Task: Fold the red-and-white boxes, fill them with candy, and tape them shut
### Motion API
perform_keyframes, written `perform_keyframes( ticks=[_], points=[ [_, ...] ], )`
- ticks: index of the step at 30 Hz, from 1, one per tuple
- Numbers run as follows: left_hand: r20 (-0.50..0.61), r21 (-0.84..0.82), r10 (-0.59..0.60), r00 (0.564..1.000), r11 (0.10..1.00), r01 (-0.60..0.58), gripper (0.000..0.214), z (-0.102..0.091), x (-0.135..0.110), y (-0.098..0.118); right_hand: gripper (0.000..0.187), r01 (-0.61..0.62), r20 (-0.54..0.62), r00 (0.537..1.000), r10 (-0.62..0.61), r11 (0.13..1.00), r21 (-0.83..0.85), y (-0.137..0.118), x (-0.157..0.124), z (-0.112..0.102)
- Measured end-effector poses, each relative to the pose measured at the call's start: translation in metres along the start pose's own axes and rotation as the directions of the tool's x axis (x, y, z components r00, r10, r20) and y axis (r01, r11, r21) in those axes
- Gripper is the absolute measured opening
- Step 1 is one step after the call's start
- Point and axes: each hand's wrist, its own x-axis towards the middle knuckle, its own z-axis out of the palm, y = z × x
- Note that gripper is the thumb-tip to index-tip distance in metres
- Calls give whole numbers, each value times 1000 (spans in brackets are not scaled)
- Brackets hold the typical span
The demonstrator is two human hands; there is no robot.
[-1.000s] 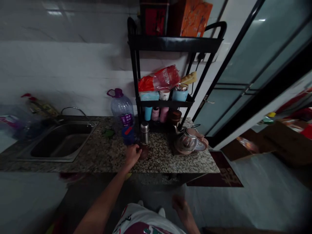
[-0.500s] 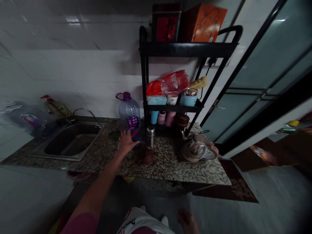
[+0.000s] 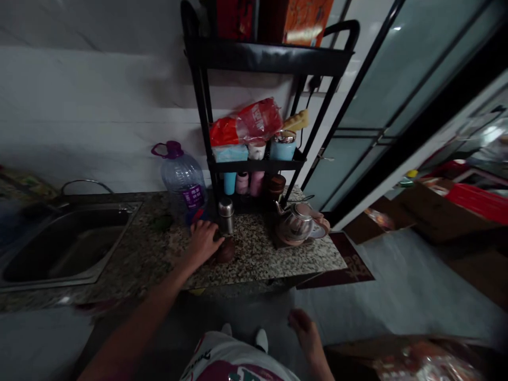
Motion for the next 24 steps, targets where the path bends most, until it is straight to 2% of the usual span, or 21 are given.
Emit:
perform_keyframes(
  ticks=[2,4,7,9,10,13,17,24],
  points=[
    [103,-31,58,993,998,-56,26,14,-10,11,38,45,-129,991,-39,998,49,-23,17,-21],
    [133,-41,62,989,998,-57,22,26,-16,17,40,124,-267,958,-105,991,56,-52,39,-44],
    [141,-37,15,990,999,-10,22,39,-18,20,41,248,-473,850,-231,968,-28,-98,77,-77],
    [137,-33,-14,991,999,18,23,45,-17,20,44,304,-541,787,-296,950,-78,-124,103,-92],
    [135,-30,-25,991,999,30,23,47,-17,21,46,326,-543,776,-321,941,-90,-135,116,-97],
    [135,-18,-63,989,998,66,21,50,-16,22,48,375,-474,799,-369,923,-86,-157,153,-101],
    [134,4,-116,984,993,116,19,50,-14,25,48,396,-376,844,-383,917,-44,-170,191,-94],
    [152,45,-159,975,987,154,20,45,-13,33,53,394,-276,889,-367,918,50,-173,225,-90]
  ],
)
